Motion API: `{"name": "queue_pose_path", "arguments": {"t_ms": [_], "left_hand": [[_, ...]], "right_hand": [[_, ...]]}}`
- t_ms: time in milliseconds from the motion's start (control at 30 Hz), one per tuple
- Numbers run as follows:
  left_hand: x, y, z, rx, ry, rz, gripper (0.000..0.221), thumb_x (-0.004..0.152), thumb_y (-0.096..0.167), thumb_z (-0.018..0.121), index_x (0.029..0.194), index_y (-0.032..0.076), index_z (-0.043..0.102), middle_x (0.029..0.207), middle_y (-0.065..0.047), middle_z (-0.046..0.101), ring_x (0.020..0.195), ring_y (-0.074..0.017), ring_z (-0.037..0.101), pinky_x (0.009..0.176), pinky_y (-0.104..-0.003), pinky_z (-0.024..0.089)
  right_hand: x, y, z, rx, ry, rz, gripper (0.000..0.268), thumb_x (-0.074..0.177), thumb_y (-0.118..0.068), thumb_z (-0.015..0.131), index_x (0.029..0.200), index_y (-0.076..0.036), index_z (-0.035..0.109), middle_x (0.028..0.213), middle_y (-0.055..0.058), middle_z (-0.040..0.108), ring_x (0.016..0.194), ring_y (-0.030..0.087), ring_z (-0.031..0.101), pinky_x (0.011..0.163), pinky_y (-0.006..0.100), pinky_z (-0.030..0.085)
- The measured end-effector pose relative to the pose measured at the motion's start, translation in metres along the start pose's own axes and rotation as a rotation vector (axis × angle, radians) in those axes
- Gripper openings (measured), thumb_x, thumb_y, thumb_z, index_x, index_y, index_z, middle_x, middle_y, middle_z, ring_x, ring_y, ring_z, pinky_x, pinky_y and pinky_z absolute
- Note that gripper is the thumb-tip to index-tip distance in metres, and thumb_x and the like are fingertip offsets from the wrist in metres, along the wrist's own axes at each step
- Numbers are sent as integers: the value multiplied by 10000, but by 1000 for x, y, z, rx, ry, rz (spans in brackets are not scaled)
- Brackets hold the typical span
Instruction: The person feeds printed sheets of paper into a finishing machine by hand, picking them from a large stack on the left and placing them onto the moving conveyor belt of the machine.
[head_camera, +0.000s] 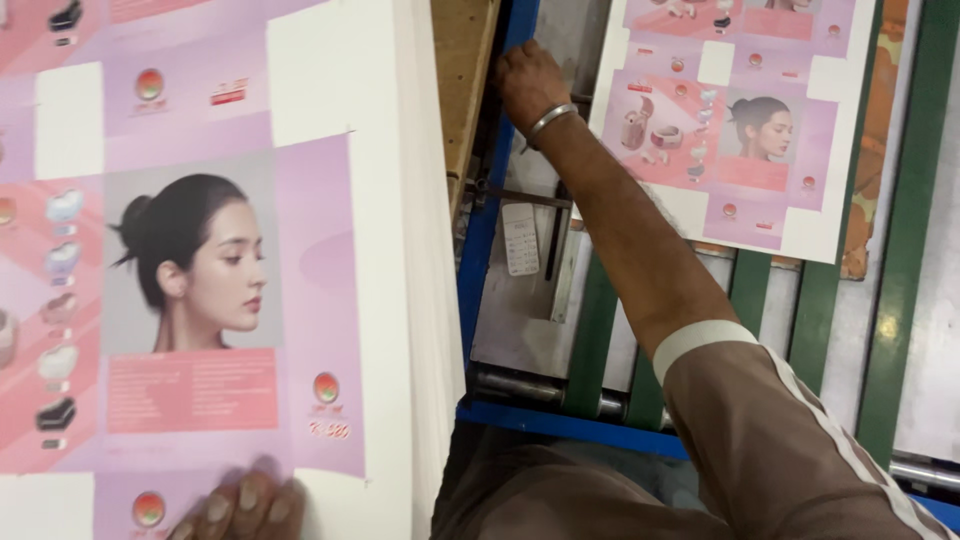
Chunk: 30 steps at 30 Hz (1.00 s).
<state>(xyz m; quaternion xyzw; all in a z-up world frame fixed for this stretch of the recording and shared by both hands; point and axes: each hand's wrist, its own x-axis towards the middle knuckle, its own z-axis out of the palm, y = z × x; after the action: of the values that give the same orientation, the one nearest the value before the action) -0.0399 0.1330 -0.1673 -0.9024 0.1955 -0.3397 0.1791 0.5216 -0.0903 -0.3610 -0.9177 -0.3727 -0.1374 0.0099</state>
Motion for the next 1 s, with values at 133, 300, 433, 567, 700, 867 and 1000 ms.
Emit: {"name": "queue_pose_path", "arguments": {"t_ms": [133, 300, 433, 567, 700, 867, 1000], "left_hand": [[2, -6, 8, 7, 2, 21, 248, 975, 248, 668, 1156, 99, 747, 1209, -117, 782, 1244, -263, 655, 1065, -415, 491], [16, -13, 11, 18, -6, 27, 271, 949, 259, 656, 1149, 105, 754, 1201, -116, 787, 1233, -259, 660, 1055, -414, 502], [15, -15, 15, 24, -15, 29, 290, 928, 268, 647, 1143, 110, 760, 1195, -115, 791, 1224, -256, 664, 1047, -412, 511], [1, -19, 13, 16, -40, 28, 309, 907, 277, 638, 1137, 114, 766, 1190, -114, 794, 1216, -253, 668, 1038, -411, 519], [13, -22, -8, 17, -102, -14, 329, 886, 285, 629, 1131, 119, 772, 1184, -113, 798, 1207, -249, 673, 1030, -410, 528], [90, -8, -51, -22, -606, -301, 495, 941, 518, 526, 1148, 131, 754, 1167, -86, 777, 1177, -185, 670, 1030, -333, 536], [138, 36, -28, -52, 338, -492, 670, 1106, 640, 428, 1094, 41, 730, 1051, -85, 763, 1032, -232, 672, 939, -400, 541]], "right_hand": [[3, 0, 7, -21, -30, 15, 199, 915, -93, 643, 1098, -59, 714, 1098, 117, 678, 1051, 279, 581, 902, 394, 516], [-2, -9, 4, -11, 34, 64, 191, 954, -160, 634, 1096, -54, 705, 1075, 119, 674, 1037, 286, 578, 892, 397, 505], [-1, -14, -12, 132, -70, 171, 344, 1042, -208, 592, 1329, -18, 594, 1167, 161, 654, 1101, 319, 569, 950, 432, 490], [-42, -34, -49, 268, 73, 284, 719, 929, -278, 661, 1499, 45, 364, 1390, 247, 521, 1229, 404, 498, 982, 525, 427], [-155, -67, -99, 619, 306, 246, 672, 1034, -178, 672, 1579, 30, 338, 1557, 258, 414, 1435, 430, 415, 1215, 508, 381], [-316, -90, -146, 781, 146, 427, 577, 1019, -182, 634, 1514, 21, 419, 1561, 267, 392, 1458, 448, 377, 1197, 517, 344], [-424, -89, -155, 672, 208, 606, 516, 1050, -243, 596, 1486, 1, 470, 1579, 219, 429, 1479, 389, 423, 1221, 495, 391]]}}
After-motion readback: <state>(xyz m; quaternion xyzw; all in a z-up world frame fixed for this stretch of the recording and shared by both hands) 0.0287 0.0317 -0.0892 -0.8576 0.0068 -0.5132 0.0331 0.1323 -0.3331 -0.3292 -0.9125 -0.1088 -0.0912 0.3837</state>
